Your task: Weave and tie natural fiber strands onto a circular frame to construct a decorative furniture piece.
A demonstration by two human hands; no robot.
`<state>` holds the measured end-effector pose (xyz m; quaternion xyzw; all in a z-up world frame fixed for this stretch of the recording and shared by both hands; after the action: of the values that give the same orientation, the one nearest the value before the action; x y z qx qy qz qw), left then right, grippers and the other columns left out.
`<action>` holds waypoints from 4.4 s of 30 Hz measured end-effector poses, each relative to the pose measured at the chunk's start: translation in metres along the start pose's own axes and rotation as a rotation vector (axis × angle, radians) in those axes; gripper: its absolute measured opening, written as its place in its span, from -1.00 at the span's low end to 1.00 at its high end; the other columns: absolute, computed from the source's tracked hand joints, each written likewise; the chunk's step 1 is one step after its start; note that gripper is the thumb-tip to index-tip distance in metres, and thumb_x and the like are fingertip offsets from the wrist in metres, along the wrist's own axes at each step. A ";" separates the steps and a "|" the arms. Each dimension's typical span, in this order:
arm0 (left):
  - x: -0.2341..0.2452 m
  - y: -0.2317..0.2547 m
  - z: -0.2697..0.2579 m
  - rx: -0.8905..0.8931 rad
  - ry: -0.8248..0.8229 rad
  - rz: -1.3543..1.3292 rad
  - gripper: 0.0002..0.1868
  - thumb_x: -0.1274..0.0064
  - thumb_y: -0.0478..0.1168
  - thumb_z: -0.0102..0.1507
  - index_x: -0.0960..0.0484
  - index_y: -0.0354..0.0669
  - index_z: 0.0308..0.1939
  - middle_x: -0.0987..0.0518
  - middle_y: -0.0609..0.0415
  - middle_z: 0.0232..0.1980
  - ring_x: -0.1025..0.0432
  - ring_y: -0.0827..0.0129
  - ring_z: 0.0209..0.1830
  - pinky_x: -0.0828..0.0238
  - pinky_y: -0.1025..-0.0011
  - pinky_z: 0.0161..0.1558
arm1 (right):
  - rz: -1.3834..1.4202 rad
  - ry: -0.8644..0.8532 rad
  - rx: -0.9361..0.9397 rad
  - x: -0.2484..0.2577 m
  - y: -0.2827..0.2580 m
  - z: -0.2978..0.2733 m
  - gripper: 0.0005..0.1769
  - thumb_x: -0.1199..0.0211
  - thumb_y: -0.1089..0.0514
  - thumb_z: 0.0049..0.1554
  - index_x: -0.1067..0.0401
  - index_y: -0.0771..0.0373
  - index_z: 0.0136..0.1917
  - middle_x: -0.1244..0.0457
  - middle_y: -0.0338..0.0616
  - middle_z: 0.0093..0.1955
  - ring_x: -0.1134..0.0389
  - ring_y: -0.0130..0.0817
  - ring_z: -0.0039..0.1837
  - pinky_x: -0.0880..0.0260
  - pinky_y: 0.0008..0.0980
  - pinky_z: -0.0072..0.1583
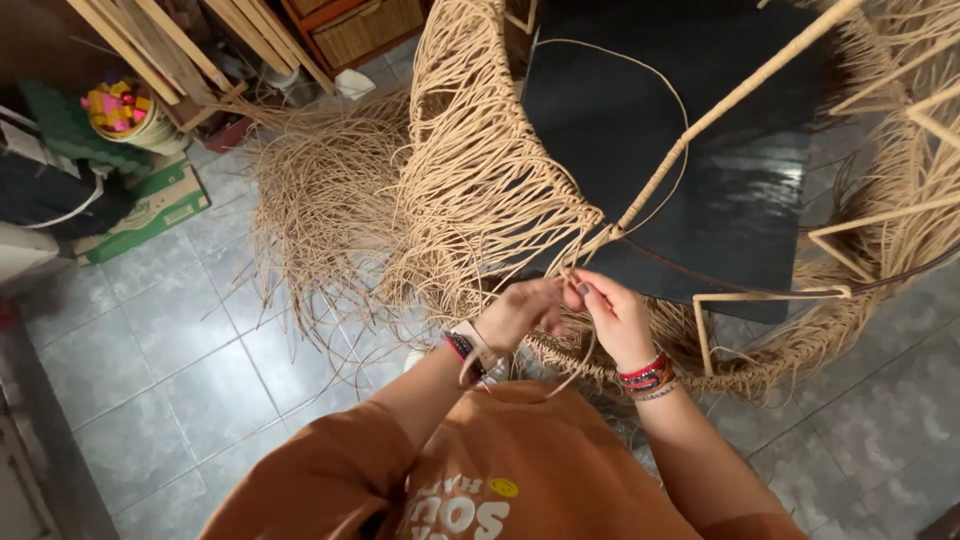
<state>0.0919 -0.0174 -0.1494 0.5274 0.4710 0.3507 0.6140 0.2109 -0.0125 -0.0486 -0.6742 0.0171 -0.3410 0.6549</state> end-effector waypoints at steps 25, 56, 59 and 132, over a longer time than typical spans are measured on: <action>0.025 0.030 -0.042 0.362 0.173 0.025 -0.66 0.07 0.01 0.37 -0.68 -0.07 0.01 -0.66 0.06 -0.13 -0.53 0.25 -0.06 -0.45 0.32 0.09 | 0.373 -0.054 -0.156 -0.017 -0.008 0.004 -0.68 -0.10 0.22 0.31 -0.51 0.32 0.27 -0.44 0.15 0.08 -0.44 -0.26 0.04 -0.52 -0.37 -0.02; 0.069 0.052 -0.016 0.043 0.654 -0.350 -0.74 0.11 -0.10 0.48 -0.57 -0.10 0.12 -0.69 -0.03 -0.32 -0.65 0.24 -0.20 -0.61 0.35 -0.06 | 0.326 -0.092 -0.127 -0.009 0.007 0.014 -0.68 -0.13 0.35 0.23 -0.55 0.39 0.21 -0.44 0.05 -0.05 -0.38 -0.35 -0.12 -0.50 -0.25 -0.01; 0.046 -0.002 -0.026 0.322 0.098 0.507 -0.67 0.18 -0.01 0.38 -0.66 -0.06 -0.15 -0.70 0.04 -0.36 -0.64 0.14 -0.17 -0.56 0.23 -0.05 | 0.375 -0.068 -0.161 -0.017 -0.015 0.014 -0.69 -0.17 0.28 0.23 -0.56 0.37 0.21 -0.43 -0.04 -0.13 -0.41 -0.41 -0.21 -0.49 -0.37 -0.07; 0.154 0.243 0.005 -0.333 1.162 0.857 -0.69 0.35 -0.12 0.50 -0.54 -0.05 -0.14 -0.50 0.08 -0.21 -0.35 0.41 -0.47 -0.24 0.43 -0.48 | 0.353 0.072 -0.186 -0.038 0.014 -0.057 -0.70 0.13 0.05 0.39 -0.41 0.16 0.07 0.03 -0.45 -0.52 0.15 -0.62 -0.50 0.13 -0.51 -0.41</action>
<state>0.1603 0.1716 0.0562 0.2942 0.4134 0.8491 0.1471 0.1607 -0.0460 -0.0827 -0.7057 0.1897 -0.2418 0.6384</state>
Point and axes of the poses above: each hand's wrist, its own z-axis towards the middle knuckle, its own x-axis out of the back of the hand, y = z × x, the point moved 9 cm from there along z, towards the middle knuckle
